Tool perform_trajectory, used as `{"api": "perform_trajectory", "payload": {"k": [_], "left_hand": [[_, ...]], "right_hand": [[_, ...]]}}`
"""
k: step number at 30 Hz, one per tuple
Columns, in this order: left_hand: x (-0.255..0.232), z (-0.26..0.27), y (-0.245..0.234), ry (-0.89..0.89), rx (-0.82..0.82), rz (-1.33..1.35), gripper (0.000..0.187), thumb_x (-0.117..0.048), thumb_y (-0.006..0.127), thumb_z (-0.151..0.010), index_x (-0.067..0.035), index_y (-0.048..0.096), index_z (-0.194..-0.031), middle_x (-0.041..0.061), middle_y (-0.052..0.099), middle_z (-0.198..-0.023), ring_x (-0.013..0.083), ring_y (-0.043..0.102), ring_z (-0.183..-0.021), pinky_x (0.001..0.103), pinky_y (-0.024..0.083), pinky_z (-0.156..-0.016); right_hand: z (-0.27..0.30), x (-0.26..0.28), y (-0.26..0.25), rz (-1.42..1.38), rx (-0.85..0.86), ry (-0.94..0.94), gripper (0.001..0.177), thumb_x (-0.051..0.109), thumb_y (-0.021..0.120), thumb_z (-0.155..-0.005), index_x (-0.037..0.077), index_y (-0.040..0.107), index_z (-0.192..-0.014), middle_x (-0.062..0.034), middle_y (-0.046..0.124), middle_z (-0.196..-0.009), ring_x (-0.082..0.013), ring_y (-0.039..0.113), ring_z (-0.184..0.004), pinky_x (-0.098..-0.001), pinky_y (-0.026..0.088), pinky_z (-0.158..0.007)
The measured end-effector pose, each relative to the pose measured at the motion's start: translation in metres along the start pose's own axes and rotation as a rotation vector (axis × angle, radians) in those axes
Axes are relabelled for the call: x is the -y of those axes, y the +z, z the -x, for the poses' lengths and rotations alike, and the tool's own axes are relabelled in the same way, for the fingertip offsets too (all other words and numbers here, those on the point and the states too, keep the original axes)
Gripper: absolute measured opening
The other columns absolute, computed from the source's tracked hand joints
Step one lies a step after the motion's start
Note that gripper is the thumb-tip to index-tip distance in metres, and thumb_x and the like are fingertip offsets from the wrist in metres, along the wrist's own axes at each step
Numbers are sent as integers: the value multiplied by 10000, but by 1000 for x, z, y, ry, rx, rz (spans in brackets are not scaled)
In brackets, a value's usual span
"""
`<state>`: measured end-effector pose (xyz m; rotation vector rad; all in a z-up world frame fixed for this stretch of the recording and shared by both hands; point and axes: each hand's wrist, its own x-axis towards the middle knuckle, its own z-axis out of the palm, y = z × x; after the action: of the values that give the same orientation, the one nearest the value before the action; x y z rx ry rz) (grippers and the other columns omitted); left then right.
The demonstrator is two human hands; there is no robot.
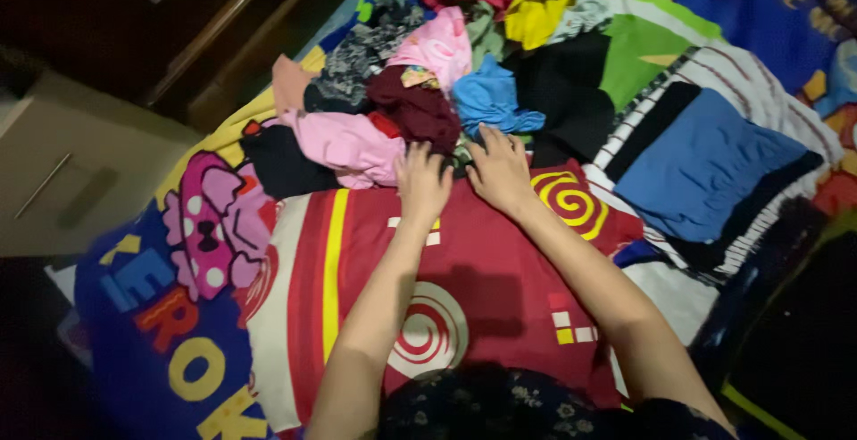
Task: The person folds several garments on a bed, including a black long-sleeved shirt, blue shorts, and a maroon shirt. They smooth and fold each item into a compact rectangle and place them in a neat stack.
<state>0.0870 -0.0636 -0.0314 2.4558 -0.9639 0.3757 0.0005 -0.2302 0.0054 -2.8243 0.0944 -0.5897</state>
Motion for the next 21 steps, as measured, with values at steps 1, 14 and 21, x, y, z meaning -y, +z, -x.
{"api": "perform_trajectory", "payload": {"k": [1, 14, 21], "left_hand": [[11, 3, -3, -54, -33, -11, 329, -255, 749, -837, -36, 714, -1079, 217, 615, -1321, 416, 495, -1307, 614, 270, -1118], [29, 4, -51, -608, -72, -98, 614, -181, 855, -573, -76, 674, -1150, 205, 566, -1233, 411, 506, -1110, 549, 405, -868], [59, 14, -24, -407, -242, 132, 400, -33, 724, -798, -84, 662, -1190, 170, 601, -1207, 408, 548, -1185, 484, 439, -1024]], "right_hand": [[-5, 4, 8, 14, 2, -34, 514, 263, 731, -822, 108, 645, -1305, -229, 522, -1468, -374, 484, -1356, -540, 362, -1084], [-52, 35, 51, 12, 85, -88, 745, 418, 732, -857, 282, 458, -1536, -219, 474, -1517, -370, 463, -1347, -528, 383, -1020], [-53, 30, 52, -129, 83, 53, 760, 438, 705, -938, 237, 381, -1596, -191, 533, -1462, -364, 512, -1279, -519, 400, -1025]]}}
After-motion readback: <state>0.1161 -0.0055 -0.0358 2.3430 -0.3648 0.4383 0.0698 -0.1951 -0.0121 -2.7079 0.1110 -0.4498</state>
